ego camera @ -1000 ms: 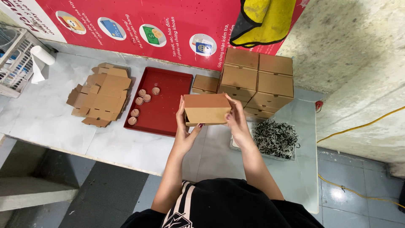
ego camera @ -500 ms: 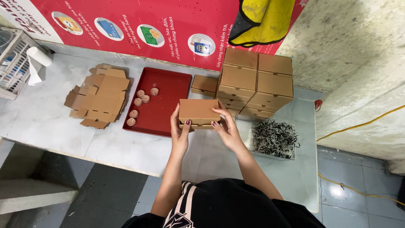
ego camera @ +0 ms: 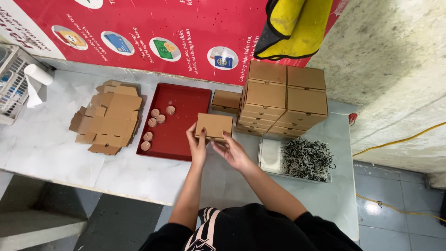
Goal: Packing small circular items, likely wax melts or candles, into cardboard boxes.
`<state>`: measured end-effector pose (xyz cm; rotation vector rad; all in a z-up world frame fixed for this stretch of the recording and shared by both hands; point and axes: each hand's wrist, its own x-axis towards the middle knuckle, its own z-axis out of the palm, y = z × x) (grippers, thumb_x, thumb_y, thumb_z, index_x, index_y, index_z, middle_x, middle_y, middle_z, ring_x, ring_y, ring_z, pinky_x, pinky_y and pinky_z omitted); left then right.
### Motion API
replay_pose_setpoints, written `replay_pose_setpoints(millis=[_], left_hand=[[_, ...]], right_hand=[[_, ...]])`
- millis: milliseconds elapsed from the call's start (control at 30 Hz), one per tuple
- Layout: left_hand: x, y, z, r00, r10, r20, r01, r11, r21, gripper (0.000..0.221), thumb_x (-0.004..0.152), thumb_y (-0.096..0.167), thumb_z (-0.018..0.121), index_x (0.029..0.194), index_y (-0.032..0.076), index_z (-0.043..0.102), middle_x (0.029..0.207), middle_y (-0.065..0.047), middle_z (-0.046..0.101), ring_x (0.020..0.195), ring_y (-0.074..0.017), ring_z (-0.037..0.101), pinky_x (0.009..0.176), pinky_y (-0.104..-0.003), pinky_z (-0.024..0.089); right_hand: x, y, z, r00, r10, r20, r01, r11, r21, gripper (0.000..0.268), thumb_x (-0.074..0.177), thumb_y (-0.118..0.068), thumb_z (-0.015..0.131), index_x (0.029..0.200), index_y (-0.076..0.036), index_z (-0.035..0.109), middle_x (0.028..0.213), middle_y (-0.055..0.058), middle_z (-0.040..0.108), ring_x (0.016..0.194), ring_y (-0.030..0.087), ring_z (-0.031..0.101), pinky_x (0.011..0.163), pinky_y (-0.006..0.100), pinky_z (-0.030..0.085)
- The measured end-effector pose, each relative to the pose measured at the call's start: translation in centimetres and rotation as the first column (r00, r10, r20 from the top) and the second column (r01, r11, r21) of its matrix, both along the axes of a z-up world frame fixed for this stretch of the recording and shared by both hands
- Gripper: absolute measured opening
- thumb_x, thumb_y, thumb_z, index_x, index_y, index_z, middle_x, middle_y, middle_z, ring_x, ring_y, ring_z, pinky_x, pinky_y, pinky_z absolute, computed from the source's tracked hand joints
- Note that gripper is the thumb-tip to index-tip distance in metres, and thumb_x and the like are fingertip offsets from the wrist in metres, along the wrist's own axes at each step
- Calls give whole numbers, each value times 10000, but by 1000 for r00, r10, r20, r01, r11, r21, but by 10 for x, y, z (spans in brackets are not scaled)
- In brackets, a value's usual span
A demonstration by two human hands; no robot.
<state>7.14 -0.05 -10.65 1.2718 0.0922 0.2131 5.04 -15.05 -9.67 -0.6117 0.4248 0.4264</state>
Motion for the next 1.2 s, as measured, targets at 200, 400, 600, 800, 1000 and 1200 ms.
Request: replay_pose_setpoints(millis=[200, 400, 600, 800, 1000, 1200], left_hand=[[111, -2, -89, 984, -111, 137, 66, 952, 298, 413, 1070, 190, 608, 1443, 25, 541, 1386, -153, 595, 1258, -229, 592, 1031, -350, 502], [177, -14, -113, 979, -171, -114, 205, 866, 457, 549, 1022, 231, 613, 1516, 32, 481, 1105, -203, 716, 1002, -253, 661, 917, -348, 547], [202, -29, -130, 983, -180, -47, 174, 805, 567, 499, 1041, 244, 565, 1497, 56, 490, 1306, -255, 669, 1226, -346, 661, 999, -413, 518], [202, -29, -93, 968, -179, -174, 250, 723, 644, 544, 1022, 266, 553, 1529, 101, 446, 1324, -266, 633, 1246, -418, 603, 1009, -458, 495], [181, 5, -116, 961, -256, 110, 123, 744, 656, 582, 991, 217, 660, 1477, -8, 430, 1424, -284, 520, 1341, -419, 492, 1095, -455, 408], [92, 152, -44, 982, 37, 184, -152, 728, 668, 295, 1005, 149, 582, 1273, 31, 613, 1272, -181, 654, 1229, -350, 616, 1068, -421, 475]], right_hand=[[95, 8, -75, 963, -262, -65, 265, 963, 44, 260, 937, -148, 715, 1180, -70, 664, 1147, 65, 699, 1037, 192, 700, 938, 338, 570], [177, 3, -186, 905, -421, -53, 424, 903, 74, 195, 973, -132, 685, 1149, -53, 662, 1125, 102, 690, 1067, 261, 676, 941, 380, 611], [192, 7, -197, 856, -517, -9, 510, 842, 176, 205, 1006, -98, 589, 1174, 18, 604, 1195, 161, 692, 1181, 295, 666, 1037, 400, 573], [194, 0, -202, 871, -491, 15, 485, 864, 132, 232, 1000, -62, 562, 1211, 35, 561, 1256, 176, 670, 1236, 305, 642, 1056, 426, 531], [158, 36, -136, 946, -306, 111, 320, 936, -145, 318, 994, -115, 549, 1312, -112, 557, 1241, 96, 654, 1154, 263, 650, 989, 445, 541], [111, 129, -87, 871, 190, 453, 115, 817, -565, 285, 991, -76, 557, 1267, -82, 628, 1251, 77, 674, 1133, 203, 681, 874, 363, 588]])
